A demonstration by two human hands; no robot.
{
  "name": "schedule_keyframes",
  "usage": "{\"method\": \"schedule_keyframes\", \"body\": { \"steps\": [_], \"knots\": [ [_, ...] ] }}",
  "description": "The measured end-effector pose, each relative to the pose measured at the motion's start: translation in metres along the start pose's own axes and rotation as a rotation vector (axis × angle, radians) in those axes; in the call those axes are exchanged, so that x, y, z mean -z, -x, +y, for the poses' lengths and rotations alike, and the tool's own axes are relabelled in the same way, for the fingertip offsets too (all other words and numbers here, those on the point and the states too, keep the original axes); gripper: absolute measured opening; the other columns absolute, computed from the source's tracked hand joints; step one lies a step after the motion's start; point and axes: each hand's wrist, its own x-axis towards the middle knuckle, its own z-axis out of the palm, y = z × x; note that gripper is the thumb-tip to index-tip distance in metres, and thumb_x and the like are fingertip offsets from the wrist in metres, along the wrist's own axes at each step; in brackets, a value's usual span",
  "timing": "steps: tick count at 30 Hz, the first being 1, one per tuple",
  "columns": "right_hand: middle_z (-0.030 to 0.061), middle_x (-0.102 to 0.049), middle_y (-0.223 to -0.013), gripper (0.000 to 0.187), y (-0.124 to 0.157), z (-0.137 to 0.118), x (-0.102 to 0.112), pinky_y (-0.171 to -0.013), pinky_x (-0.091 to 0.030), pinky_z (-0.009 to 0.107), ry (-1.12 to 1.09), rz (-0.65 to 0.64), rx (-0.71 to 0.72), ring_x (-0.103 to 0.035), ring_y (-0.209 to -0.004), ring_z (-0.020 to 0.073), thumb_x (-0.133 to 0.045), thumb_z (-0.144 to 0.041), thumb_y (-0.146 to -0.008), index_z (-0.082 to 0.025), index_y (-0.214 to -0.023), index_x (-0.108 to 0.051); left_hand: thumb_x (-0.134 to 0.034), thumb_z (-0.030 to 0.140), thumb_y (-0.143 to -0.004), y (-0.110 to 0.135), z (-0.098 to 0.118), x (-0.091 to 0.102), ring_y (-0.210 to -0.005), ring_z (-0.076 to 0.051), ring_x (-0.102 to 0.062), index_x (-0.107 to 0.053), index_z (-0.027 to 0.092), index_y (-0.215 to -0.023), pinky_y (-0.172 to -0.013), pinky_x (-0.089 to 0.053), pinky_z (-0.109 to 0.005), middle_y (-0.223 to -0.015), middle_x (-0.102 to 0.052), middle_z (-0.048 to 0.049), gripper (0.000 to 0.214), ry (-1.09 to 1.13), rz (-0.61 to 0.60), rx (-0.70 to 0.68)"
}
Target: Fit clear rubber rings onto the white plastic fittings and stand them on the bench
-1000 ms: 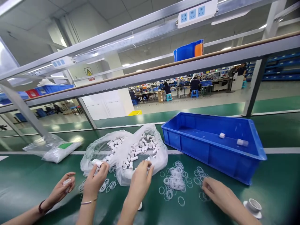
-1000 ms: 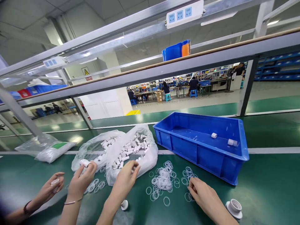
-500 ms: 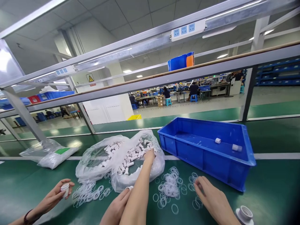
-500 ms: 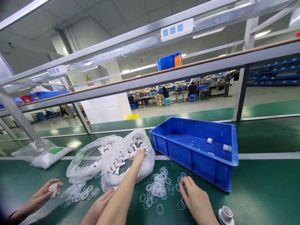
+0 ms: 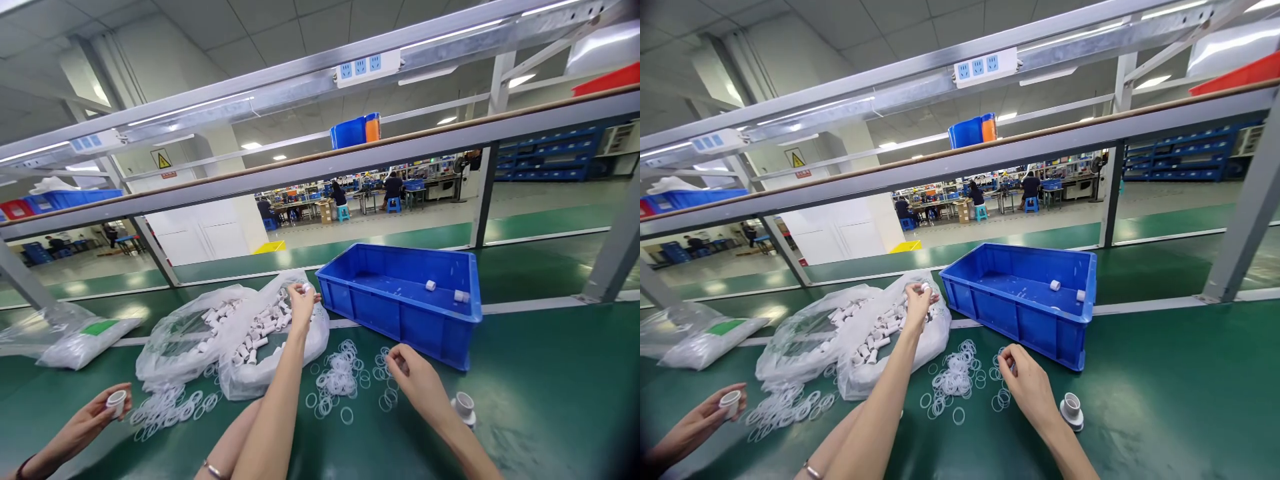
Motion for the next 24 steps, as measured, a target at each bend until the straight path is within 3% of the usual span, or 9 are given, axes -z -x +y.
{"method": "schedule_keyframes", "body": {
  "steps": [3, 5, 9, 11, 13, 15, 17, 20, 24],
  "knots": [
    [-0.0005, -0.060, -0.078, 0.032, -0.002, -0.004, 0.005, -0.063, -0.042, 0.028, -0.149, -0.038, -0.013, -0.053, -0.065, 0.0158, -0.048, -0.051, -0.100, -0.022, -0.088, -0.057, -0.073, 0.048, -0.074, 0.000, 0.019, 0.006, -0.064, -0.015, -0.064, -0.061, 0.024, -0.065, -0.065, -0.056, -0.027, -0.060, -0.065, 0.0025, 0.029, 0.183, -0.168, 0.117],
    [0.0000, -0.059, -0.077, 0.034, -0.002, -0.008, 0.007, -0.064, -0.041, 0.028, -0.229, -0.077, -0.012, -0.051, -0.067, 0.0161, -0.048, -0.052, -0.100, -0.021, -0.088, -0.058, -0.073, 0.049, -0.075, 0.000, 0.037, -0.010, -0.071, -0.016, -0.067, -0.061, 0.024, -0.067, -0.072, -0.057, -0.029, -0.068, -0.068, 0.0006, 0.028, 0.257, -0.192, 0.133],
    [-0.0001, -0.058, -0.079, 0.036, -0.001, -0.015, 0.008, -0.064, -0.041, 0.026, -0.331, -0.170, 0.003, -0.052, -0.071, 0.0158, -0.050, -0.052, -0.100, -0.020, -0.089, -0.061, -0.069, 0.050, -0.082, 0.003, 0.072, -0.097, -0.077, -0.018, -0.070, -0.066, 0.021, -0.097, -0.074, -0.059, -0.033, -0.082, -0.070, -0.0040, 0.032, 0.443, -0.280, 0.194],
    [-0.0004, -0.058, -0.080, 0.036, 0.000, -0.017, 0.006, -0.065, -0.041, 0.026, -0.354, -0.221, 0.010, -0.052, -0.072, 0.0157, -0.051, -0.053, -0.099, -0.020, -0.089, -0.061, -0.068, 0.051, -0.084, 0.006, 0.079, -0.142, -0.079, -0.020, -0.071, -0.060, 0.021, -0.115, -0.075, -0.059, -0.035, -0.086, -0.070, -0.0051, 0.044, 0.619, -0.366, 0.271],
    [-0.0008, -0.058, -0.079, 0.036, 0.001, -0.018, 0.005, -0.065, -0.041, 0.026, -0.380, -0.285, 0.013, -0.052, -0.071, 0.0157, -0.053, -0.053, -0.098, -0.020, -0.089, -0.062, -0.070, 0.050, -0.083, 0.011, 0.077, -0.169, -0.079, -0.021, -0.071, -0.053, 0.021, -0.127, -0.076, -0.059, -0.036, -0.085, -0.068, -0.0041, 0.056, 0.730, -0.440, 0.327],
    [-0.0012, -0.058, -0.079, 0.034, 0.003, -0.020, 0.004, -0.065, -0.041, 0.026, -0.419, -0.361, 0.012, -0.053, -0.072, 0.0157, -0.054, -0.052, -0.098, -0.020, -0.088, -0.061, -0.073, 0.046, -0.081, 0.016, 0.068, -0.178, -0.077, -0.021, -0.071, -0.048, 0.020, -0.132, -0.076, -0.059, -0.035, -0.082, -0.066, -0.0016, 0.063, 0.758, -0.494, 0.344],
    [-0.0015, -0.058, -0.078, 0.033, 0.004, -0.023, 0.006, -0.065, -0.040, 0.025, -0.454, -0.425, 0.009, -0.052, -0.072, 0.0153, -0.054, -0.050, -0.099, -0.020, -0.087, -0.060, -0.072, 0.044, -0.083, 0.020, 0.058, -0.176, -0.076, -0.019, -0.071, -0.050, 0.019, -0.128, -0.075, -0.057, -0.032, -0.081, -0.065, -0.0006, 0.056, 0.743, -0.511, 0.338],
    [-0.0021, -0.054, -0.078, 0.033, 0.007, -0.030, 0.009, -0.064, -0.038, 0.025, -0.449, -0.471, 0.012, -0.048, -0.071, 0.0145, -0.053, -0.048, -0.099, -0.019, -0.084, -0.057, -0.067, 0.044, -0.087, 0.024, 0.050, -0.169, -0.070, -0.016, -0.069, -0.055, 0.017, -0.111, -0.069, -0.056, -0.028, -0.077, -0.064, -0.0002, 0.038, 0.681, -0.482, 0.322],
    [-0.0017, -0.052, -0.079, 0.033, 0.010, -0.039, 0.013, -0.066, -0.037, 0.026, -0.422, -0.530, 0.066, -0.046, -0.072, 0.0147, -0.052, -0.046, -0.099, -0.020, -0.080, -0.053, -0.066, 0.046, -0.087, 0.026, 0.049, -0.166, -0.063, -0.014, -0.066, -0.057, 0.016, -0.107, -0.061, -0.055, -0.026, -0.075, -0.063, 0.0001, 0.037, 0.658, -0.459, 0.336]
  ]
}}
